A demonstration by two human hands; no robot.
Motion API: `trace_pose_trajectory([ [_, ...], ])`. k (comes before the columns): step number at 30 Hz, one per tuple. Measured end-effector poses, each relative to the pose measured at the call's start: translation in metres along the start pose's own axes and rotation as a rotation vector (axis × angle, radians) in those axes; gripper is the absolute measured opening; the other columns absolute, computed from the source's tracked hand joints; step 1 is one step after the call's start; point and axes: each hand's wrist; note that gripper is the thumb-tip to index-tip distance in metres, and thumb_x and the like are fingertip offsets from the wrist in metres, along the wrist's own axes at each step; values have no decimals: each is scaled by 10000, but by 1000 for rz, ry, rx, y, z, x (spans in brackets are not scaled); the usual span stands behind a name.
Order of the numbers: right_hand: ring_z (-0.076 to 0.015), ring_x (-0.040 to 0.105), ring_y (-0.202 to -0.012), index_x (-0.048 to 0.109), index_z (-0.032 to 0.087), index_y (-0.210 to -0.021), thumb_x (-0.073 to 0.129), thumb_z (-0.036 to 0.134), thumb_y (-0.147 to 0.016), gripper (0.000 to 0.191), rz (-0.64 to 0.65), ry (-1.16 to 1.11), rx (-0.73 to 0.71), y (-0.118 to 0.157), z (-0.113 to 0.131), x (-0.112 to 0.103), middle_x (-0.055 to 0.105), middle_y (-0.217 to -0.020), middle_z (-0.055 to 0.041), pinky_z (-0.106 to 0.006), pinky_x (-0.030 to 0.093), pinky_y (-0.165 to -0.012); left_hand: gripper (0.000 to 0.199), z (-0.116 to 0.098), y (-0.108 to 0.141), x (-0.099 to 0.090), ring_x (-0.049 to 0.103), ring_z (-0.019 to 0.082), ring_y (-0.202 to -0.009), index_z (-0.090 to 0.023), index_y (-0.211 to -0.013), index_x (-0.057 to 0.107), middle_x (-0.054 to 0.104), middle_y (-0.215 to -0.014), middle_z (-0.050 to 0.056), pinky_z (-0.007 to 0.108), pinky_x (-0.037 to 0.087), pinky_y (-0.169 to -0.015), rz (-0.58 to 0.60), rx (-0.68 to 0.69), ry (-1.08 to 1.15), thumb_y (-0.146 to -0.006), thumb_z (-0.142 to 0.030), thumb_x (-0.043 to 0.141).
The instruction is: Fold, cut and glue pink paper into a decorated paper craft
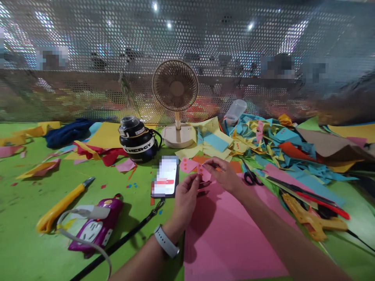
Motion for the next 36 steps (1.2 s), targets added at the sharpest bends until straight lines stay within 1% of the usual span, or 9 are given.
trace_pose_trajectory([
  [10,-155,587,-756,627,194,-802,569,321,-828,142,2,42,-7,1,7,0,642,-764,-9,-270,446,-714,398,3,-2,-1,696,191,-716,-138,-840,633,645,-710,14,252,556,-587,2,30,-26,-642,-452,775],
  [17,-150,590,-750,628,197,-800,570,314,-839,137,14,24,-22,2,5,0,650,-767,-1,-266,445,-712,374,0,3,-1,696,194,-718,-140,-854,639,679,-765,46,257,558,-582,-10,-7,25,-681,-453,751],
  [20,-151,591,-749,633,199,-804,567,317,-842,140,41,1,-15,3,9,2,652,-769,-2,-268,451,-712,374,-2,2,-1,687,174,-672,-140,-840,646,685,-778,43,249,548,-565,-18,-47,37,-663,-445,772],
  [22,-154,589,-751,639,199,-809,568,324,-839,146,53,6,-3,3,12,3,654,-772,-7,-274,453,-713,370,-2,0,-1,677,155,-629,-133,-796,653,682,-750,34,235,535,-561,-19,-60,32,-640,-439,791],
  [26,-160,590,-750,635,200,-793,579,335,-824,150,57,4,15,4,15,4,657,-769,-11,-287,456,-715,358,-2,-3,-2,651,133,-547,-123,-723,661,651,-613,4,218,505,-557,3,-21,6,-610,-427,812],
  [31,-162,599,-747,641,202,-777,597,346,-807,154,70,-52,25,5,12,6,664,-764,-14,-293,464,-720,316,-5,-3,-3,625,122,-510,-133,-706,670,640,-579,-14,224,498,-548,56,52,-5,-632,-413,798],
  [33,-164,610,-754,643,201,-784,608,374,-796,177,34,-96,42,3,10,7,671,-776,-17,-293,474,-721,314,-6,-3,-3,614,115,-501,-134,-689,670,628,-564,-23,223,501,-551,59,67,-19,-625,-412,801],
  [36,-162,633,-705,624,201,-810,585,472,-800,274,-104,-230,107,-2,5,4,666,-726,-13,-298,503,-699,325,-5,-4,-2,621,124,-507,-138,-679,660,624,-550,-23,233,512,-556,70,37,-42,-628,-430,794],
])
Point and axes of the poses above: each hand's wrist, its own y-axis away from the middle knuckle, its own x-axis out of the palm, z = x × y
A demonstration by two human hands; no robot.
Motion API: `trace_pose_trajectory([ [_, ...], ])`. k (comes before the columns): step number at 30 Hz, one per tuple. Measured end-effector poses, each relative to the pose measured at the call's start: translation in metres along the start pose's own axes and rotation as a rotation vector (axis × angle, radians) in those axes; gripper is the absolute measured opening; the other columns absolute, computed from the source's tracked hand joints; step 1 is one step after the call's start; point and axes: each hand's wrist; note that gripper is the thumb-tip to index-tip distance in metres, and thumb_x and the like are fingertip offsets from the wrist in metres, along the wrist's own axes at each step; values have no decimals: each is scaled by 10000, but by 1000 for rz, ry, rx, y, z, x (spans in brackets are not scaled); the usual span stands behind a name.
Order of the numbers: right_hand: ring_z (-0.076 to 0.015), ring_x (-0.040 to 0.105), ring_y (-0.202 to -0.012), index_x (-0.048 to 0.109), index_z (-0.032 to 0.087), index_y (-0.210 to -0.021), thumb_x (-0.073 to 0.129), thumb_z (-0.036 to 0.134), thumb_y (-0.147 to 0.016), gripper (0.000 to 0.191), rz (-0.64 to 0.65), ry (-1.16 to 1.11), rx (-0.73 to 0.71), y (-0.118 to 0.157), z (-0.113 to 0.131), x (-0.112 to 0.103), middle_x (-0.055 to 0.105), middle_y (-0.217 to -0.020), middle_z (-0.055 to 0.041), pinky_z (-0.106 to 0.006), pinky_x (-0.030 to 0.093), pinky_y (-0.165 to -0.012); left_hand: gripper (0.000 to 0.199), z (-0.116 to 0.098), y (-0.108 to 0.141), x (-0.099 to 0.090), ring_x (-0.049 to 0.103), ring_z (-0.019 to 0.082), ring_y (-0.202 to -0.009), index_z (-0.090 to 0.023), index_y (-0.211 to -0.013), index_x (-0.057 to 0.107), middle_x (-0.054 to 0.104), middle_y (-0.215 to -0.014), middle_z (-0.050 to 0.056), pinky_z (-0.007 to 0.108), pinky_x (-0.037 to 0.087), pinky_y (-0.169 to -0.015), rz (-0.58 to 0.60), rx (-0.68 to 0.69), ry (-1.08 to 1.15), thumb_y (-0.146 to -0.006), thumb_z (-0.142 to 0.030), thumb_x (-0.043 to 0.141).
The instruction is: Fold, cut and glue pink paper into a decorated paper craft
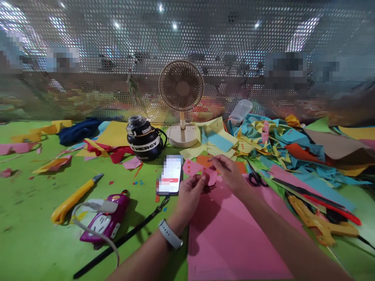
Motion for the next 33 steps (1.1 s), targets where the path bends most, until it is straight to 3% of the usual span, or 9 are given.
trace_pose_trajectory([
  [4,-156,645,-623,583,208,-797,616,605,-726,405,-121,-134,60,-9,-6,-10,652,-677,-2,-311,537,-671,339,2,0,0,646,151,-528,-146,-730,651,662,-589,-5,252,519,-543,-22,-37,5,-644,-447,779],
  [10,-178,651,-711,553,206,-718,592,689,-690,485,-76,-83,80,-14,-19,-18,652,-716,-24,-321,549,-662,360,-3,4,4,645,154,-518,-137,-747,654,666,-582,1,249,512,-536,-24,-36,-32,-626,-449,789],
  [18,-181,643,-746,627,177,-735,701,588,-643,428,-60,-78,63,-10,-10,-19,688,-740,-49,-330,516,-750,392,0,5,5,648,156,-522,-146,-671,633,629,-556,-14,242,499,-523,15,-22,-85,-594,-495,793],
  [25,-154,595,-663,630,174,-692,656,549,-728,377,46,59,15,1,12,-11,647,-676,-20,-269,462,-632,411,2,8,5,659,158,-528,-138,-658,638,658,-569,23,227,495,-516,101,-53,-189,-626,-528,763],
  [33,-140,570,-678,631,185,-787,674,483,-753,303,163,254,-84,8,12,-2,639,-752,-10,-247,447,-625,437,4,9,5,648,157,-498,-133,-658,649,677,-586,53,245,521,-512,139,-31,-218,-621,-556,754],
])
Point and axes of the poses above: each hand's wrist, its own y-axis away from the middle knuckle, its own x-axis out of the palm, z = x × y
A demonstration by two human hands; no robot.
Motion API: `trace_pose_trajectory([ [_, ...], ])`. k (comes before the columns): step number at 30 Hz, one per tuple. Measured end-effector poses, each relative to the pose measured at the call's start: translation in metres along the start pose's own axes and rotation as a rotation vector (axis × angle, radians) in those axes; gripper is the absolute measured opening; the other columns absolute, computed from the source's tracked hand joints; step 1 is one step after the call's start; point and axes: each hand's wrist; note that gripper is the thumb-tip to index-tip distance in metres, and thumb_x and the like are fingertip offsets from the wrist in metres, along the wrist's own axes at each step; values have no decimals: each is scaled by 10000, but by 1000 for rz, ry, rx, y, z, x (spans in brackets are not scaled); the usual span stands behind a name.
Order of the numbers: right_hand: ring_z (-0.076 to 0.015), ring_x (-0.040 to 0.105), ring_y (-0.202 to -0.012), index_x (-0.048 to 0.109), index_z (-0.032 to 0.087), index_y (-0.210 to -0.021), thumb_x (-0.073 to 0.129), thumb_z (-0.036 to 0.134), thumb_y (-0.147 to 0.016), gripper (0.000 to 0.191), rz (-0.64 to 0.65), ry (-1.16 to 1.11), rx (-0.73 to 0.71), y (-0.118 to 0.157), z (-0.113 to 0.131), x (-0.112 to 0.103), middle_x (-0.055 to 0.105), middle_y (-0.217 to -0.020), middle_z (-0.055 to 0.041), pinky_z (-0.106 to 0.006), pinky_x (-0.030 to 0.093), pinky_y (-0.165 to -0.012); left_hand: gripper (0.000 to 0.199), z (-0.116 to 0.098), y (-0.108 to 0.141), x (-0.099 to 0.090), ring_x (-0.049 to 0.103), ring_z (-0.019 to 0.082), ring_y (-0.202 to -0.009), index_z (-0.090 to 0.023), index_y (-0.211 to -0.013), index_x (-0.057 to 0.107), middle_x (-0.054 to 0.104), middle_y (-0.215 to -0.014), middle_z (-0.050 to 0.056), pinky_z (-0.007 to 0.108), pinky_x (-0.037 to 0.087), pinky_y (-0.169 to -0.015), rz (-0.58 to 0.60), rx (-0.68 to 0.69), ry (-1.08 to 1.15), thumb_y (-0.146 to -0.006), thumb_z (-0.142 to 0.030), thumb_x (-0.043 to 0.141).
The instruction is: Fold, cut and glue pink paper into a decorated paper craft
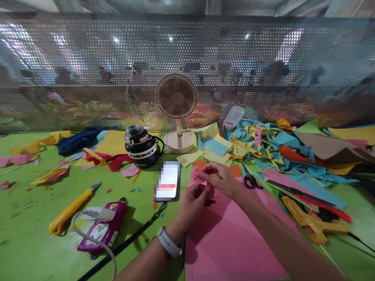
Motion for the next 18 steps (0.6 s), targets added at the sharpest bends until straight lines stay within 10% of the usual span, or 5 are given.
trace_pose_trajectory([
  [10,-139,519,-590,597,214,-710,468,493,-899,361,23,134,-150,4,6,1,565,-619,5,-245,384,-575,420,0,1,0,641,152,-486,-137,-625,650,674,-564,57,242,528,-522,34,17,-14,-655,-547,735],
  [18,-181,632,-584,561,222,-682,574,550,-812,353,-339,-72,13,-4,0,-15,643,-598,-10,-277,479,-583,409,1,0,-1,644,148,-498,-144,-643,645,678,-562,59,218,508,-507,3,2,-18,-663,-543,733],
])
Point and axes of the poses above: each hand's wrist, its own y-axis away from the middle knuckle, its own x-axis out of the palm, z = x × y
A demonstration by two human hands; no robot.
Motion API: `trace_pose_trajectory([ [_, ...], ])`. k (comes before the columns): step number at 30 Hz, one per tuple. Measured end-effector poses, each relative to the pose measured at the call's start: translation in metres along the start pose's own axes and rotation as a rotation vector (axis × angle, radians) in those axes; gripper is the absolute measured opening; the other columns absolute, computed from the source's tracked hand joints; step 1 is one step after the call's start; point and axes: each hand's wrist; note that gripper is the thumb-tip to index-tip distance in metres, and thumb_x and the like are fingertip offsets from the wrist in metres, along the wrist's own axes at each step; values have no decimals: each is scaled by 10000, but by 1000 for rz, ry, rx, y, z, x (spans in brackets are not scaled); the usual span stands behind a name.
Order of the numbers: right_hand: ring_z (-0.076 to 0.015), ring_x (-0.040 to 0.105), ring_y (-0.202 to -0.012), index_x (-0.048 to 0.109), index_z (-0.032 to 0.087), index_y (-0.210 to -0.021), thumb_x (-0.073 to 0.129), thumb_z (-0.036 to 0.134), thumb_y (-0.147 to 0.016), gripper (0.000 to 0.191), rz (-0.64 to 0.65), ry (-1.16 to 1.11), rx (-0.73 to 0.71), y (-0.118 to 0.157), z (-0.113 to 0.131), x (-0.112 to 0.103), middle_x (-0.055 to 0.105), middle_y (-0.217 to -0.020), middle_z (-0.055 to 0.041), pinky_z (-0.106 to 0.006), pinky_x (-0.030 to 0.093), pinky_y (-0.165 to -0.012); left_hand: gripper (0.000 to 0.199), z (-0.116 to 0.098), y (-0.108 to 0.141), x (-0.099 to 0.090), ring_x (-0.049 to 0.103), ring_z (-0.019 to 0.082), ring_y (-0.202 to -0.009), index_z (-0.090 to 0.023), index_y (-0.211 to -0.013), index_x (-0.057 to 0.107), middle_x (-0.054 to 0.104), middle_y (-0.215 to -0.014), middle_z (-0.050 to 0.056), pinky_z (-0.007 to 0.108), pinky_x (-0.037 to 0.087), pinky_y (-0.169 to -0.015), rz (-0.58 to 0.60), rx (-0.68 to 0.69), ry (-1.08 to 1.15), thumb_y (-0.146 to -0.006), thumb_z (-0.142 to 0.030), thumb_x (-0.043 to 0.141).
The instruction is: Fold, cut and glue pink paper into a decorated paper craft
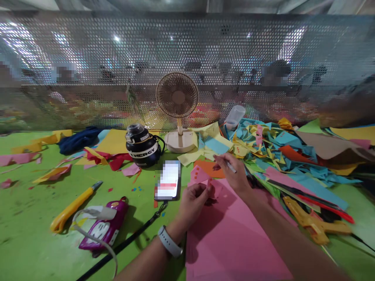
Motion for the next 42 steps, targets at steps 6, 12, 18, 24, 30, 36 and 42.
trace_pose_trajectory([
  [6,-184,627,-585,571,217,-688,572,558,-786,355,-257,80,-48,-19,-13,-25,645,-634,-28,-301,500,-589,393,-2,-1,-1,638,146,-505,-148,-654,650,668,-564,33,229,513,-513,-27,-3,29,-644,-528,750],
  [12,-177,614,-531,588,195,-657,531,596,-797,429,-194,150,26,-26,-25,-35,596,-531,-16,-291,484,-559,381,-7,-2,0,629,140,-493,-162,-632,598,601,-531,-26,226,494,-494,-84,-41,138,-605,-492,787],
  [18,-127,558,-515,508,195,-559,582,665,-729,504,326,-58,213,-11,-10,-14,511,-513,28,-242,443,-524,373,-7,-2,-1,645,142,-525,-155,-697,613,619,-584,-20,221,488,-507,-88,-36,156,-635,-487,772],
  [24,-100,432,-566,617,172,-684,597,525,-794,370,524,-32,51,-1,-6,1,501,-594,40,-231,342,-531,416,-3,-2,-4,685,181,-603,-152,-799,623,695,-694,37,245,505,-546,-74,-28,195,-723,-558,671],
  [30,-93,316,-514,501,188,-588,544,582,-790,445,406,21,83,-4,-6,1,326,-531,65,-236,249,-481,493,-2,-3,-4,683,191,-590,-135,-906,618,719,-718,79,253,494,-524,-191,-11,234,-715,-589,653],
  [36,-89,261,-504,345,210,-561,500,614,-802,495,369,63,94,-5,-7,-3,255,-549,65,-246,204,-466,512,-5,-8,-7,673,166,-580,-134,-787,605,720,-712,90,243,492,-528,-334,5,304,-759,-643,561],
  [42,-86,300,-496,425,197,-567,534,598,-794,473,506,50,77,-5,-11,-4,313,-533,65,-236,221,-460,434,-7,-6,-6,685,161,-627,-147,-863,617,723,-763,71,223,489,-532,-283,-25,355,-705,-542,701],
])
Point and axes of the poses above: each hand's wrist, its own y-axis away from the middle knuckle, its own x-axis out of the palm, z = x × y
